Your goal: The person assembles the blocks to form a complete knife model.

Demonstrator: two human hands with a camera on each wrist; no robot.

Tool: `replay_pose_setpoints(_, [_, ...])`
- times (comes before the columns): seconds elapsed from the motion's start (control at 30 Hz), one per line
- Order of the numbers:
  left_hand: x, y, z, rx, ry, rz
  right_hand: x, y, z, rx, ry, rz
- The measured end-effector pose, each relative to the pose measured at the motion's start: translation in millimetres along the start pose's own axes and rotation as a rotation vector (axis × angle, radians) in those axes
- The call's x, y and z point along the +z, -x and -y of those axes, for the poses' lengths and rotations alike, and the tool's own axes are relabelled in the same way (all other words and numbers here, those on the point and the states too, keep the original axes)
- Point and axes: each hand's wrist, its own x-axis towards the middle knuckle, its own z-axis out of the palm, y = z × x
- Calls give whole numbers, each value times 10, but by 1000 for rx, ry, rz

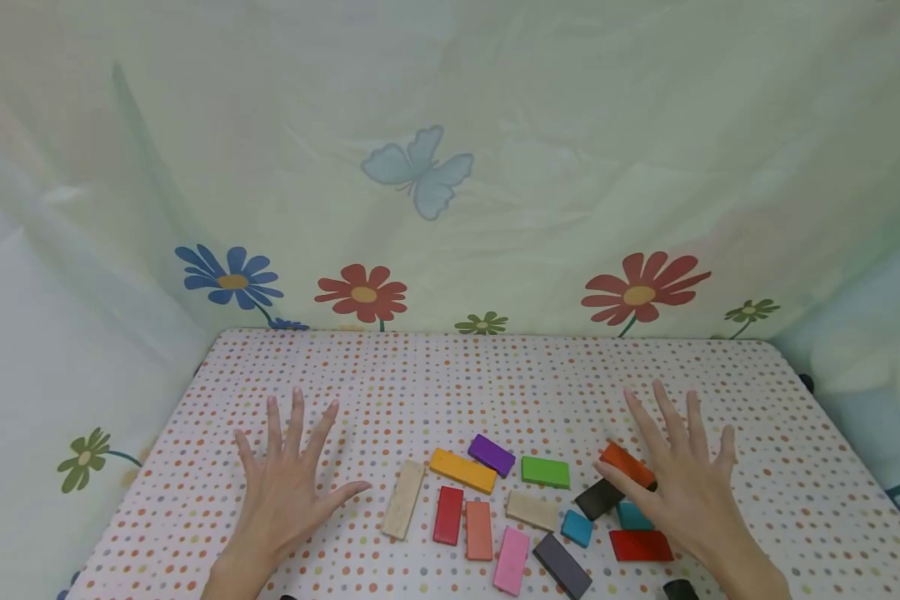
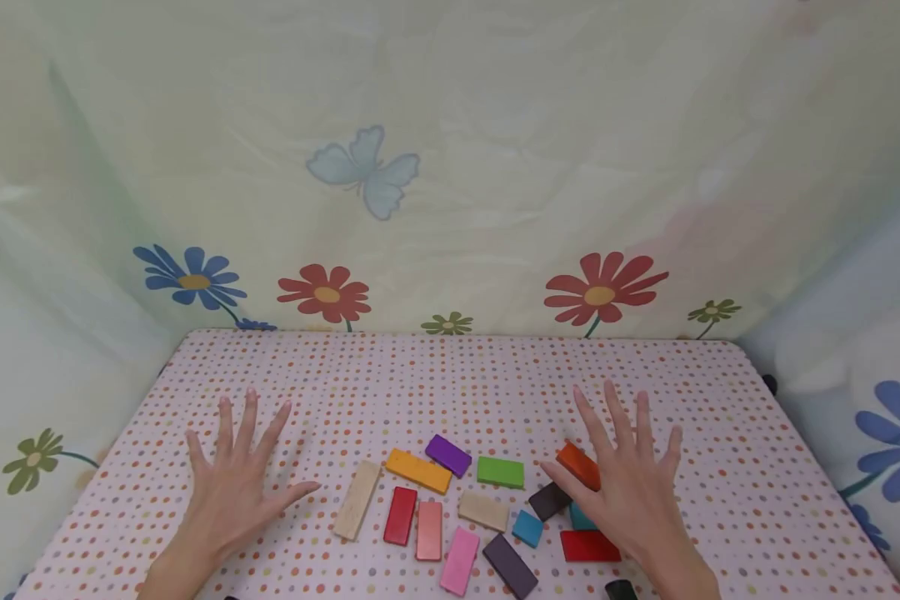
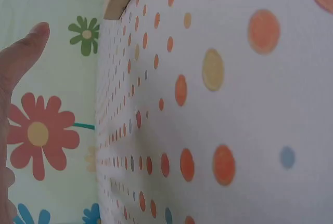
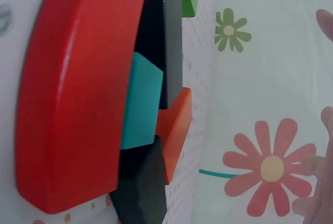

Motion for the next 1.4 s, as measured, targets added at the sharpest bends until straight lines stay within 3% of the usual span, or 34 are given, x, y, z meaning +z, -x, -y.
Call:
replay_pose_setpoints(0.17, [-8, 4, -107, -3, 54, 63, -14, -22, 52, -23, -11, 2])
replay_pose_setpoints(0.37, [18, -15, -390, 17, 178, 138, -2, -93, 198, -64, -71, 24])
replay_pose_setpoints(0.57, [92, 6, -702, 11, 305, 173, 51, -195, 449, -194, -116, 28])
replay_pose_setpoints(0.67, [121, 13, -829, -32, 366, 186, 78, -248, 611, -253, -128, 56])
replay_pose_setpoints(0.83, [113, 0, -988, -158, 441, 224, 128, -290, 882, -294, -189, 124])
replay_pose_setpoints(0.93, [103, -7, -1042, -216, 442, 234, 159, -311, 1034, -310, -248, 163])
replay_pose_setpoints(1.2, [84, -18, -1084, -276, 401, 233, 307, -417, 1326, -344, -352, 329])
replay_pose_setpoints(1.4, [90, -46, -1108, -282, 344, 249, 462, -445, 1476, -342, -321, 393])
